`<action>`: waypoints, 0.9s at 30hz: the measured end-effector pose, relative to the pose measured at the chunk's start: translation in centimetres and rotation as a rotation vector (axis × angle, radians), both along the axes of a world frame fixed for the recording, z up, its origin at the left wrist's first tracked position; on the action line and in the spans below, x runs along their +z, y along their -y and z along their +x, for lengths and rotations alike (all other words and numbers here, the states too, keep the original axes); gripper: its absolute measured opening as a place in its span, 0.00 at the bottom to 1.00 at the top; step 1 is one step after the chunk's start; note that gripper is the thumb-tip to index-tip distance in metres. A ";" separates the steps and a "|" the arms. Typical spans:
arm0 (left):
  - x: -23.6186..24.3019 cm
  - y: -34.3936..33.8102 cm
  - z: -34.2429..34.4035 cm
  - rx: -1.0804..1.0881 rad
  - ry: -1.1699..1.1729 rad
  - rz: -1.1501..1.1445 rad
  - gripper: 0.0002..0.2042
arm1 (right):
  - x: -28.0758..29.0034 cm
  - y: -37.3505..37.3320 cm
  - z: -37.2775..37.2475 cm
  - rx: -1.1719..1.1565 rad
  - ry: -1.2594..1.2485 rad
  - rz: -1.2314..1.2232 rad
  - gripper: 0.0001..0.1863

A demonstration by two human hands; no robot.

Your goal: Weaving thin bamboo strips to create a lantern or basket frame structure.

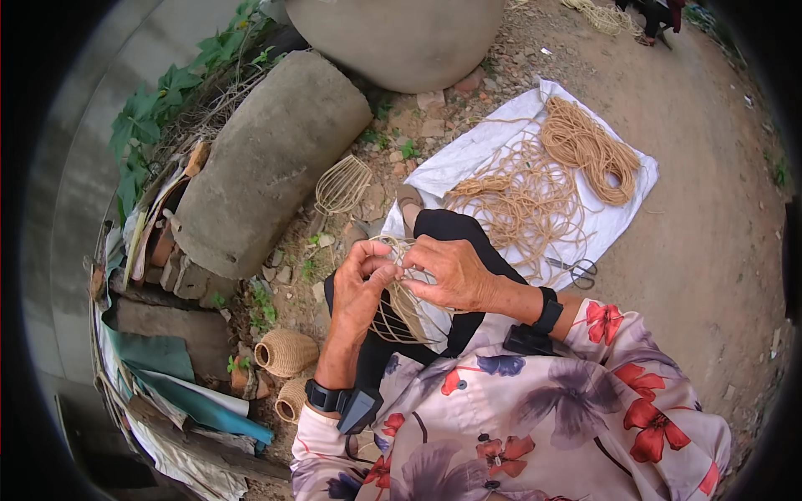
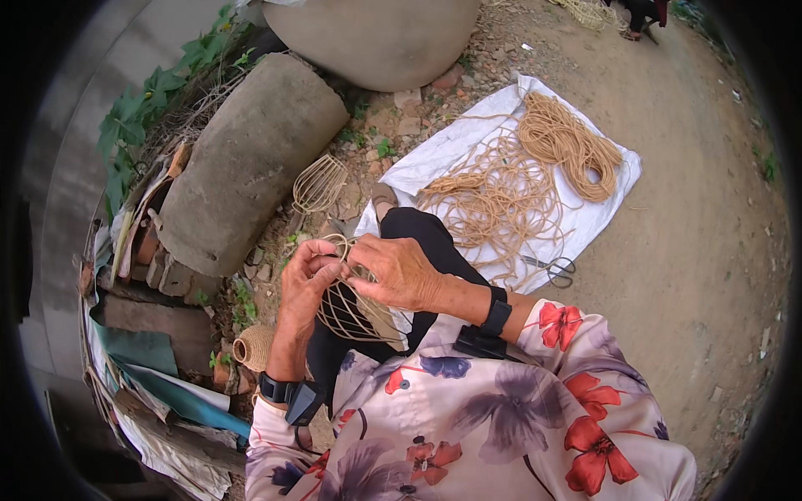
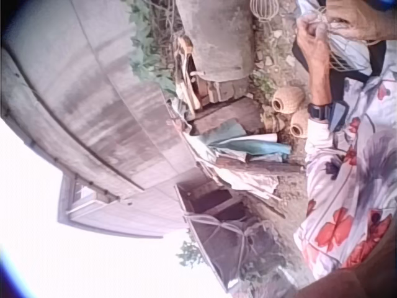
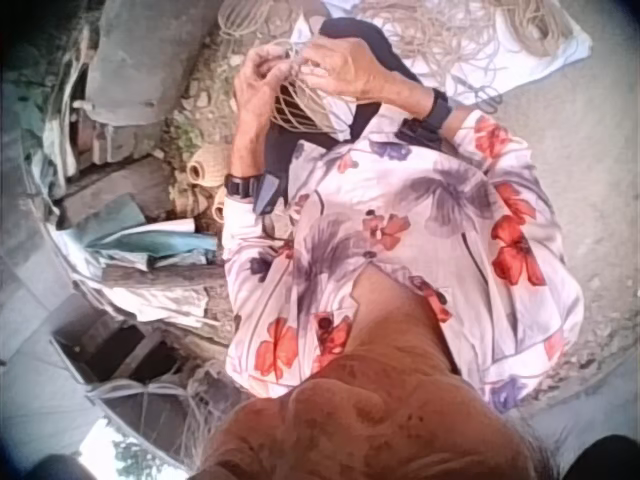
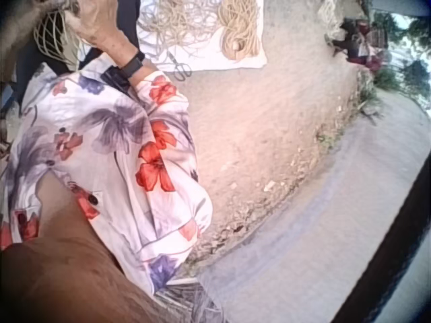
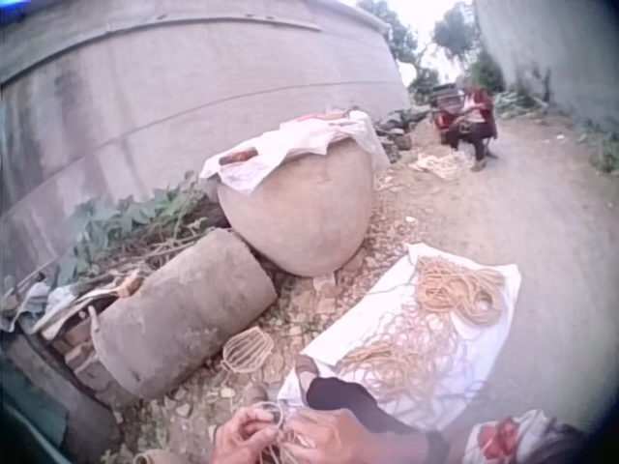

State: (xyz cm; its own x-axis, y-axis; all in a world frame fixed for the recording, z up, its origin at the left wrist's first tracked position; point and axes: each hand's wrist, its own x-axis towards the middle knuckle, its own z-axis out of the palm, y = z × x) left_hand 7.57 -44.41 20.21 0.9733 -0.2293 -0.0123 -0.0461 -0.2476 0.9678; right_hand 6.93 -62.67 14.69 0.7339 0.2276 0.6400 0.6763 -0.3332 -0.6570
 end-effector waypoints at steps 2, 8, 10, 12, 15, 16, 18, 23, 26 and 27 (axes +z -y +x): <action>0.8 -0.1 0.2 -0.044 -0.128 -0.058 0.13 | 0.0 -0.5 -0.1 -0.080 0.188 -0.081 0.10; 1.2 -0.4 0.4 -0.061 -0.151 -0.069 0.11 | -0.3 -1.8 -0.2 -0.226 0.233 -0.102 0.09; 0.6 -0.4 0.4 -0.046 -0.109 -0.026 0.10 | -0.3 -1.6 -0.1 -0.223 0.192 -0.100 0.08; 0.5 -0.5 0.6 -0.035 -0.063 0.017 0.08 | -0.1 -1.5 0.0 -0.224 0.155 -0.098 0.07; 0.3 -0.7 0.6 -0.075 0.117 0.325 0.09 | 0.0 -1.4 0.2 -0.108 -0.111 0.107 0.06; 0.4 -0.7 0.7 -0.074 0.117 0.325 0.09 | -0.2 -1.0 0.5 0.014 -0.339 0.213 0.06; 0.4 -0.7 0.7 -0.097 0.233 0.394 0.11 | -0.3 -0.4 0.9 0.138 -0.570 0.317 0.07; -0.4 -1.5 1.3 -0.103 0.210 0.379 0.14 | -0.8 -0.3 1.3 0.147 -0.620 0.274 0.06; -0.3 -1.5 1.8 -0.106 0.171 0.380 0.14 | -1.1 -0.4 1.0 0.158 -0.597 0.265 0.05; -0.3 -1.5 1.8 -0.101 0.149 0.381 0.14 | -1.1 -0.4 1.1 0.159 -0.596 0.266 0.05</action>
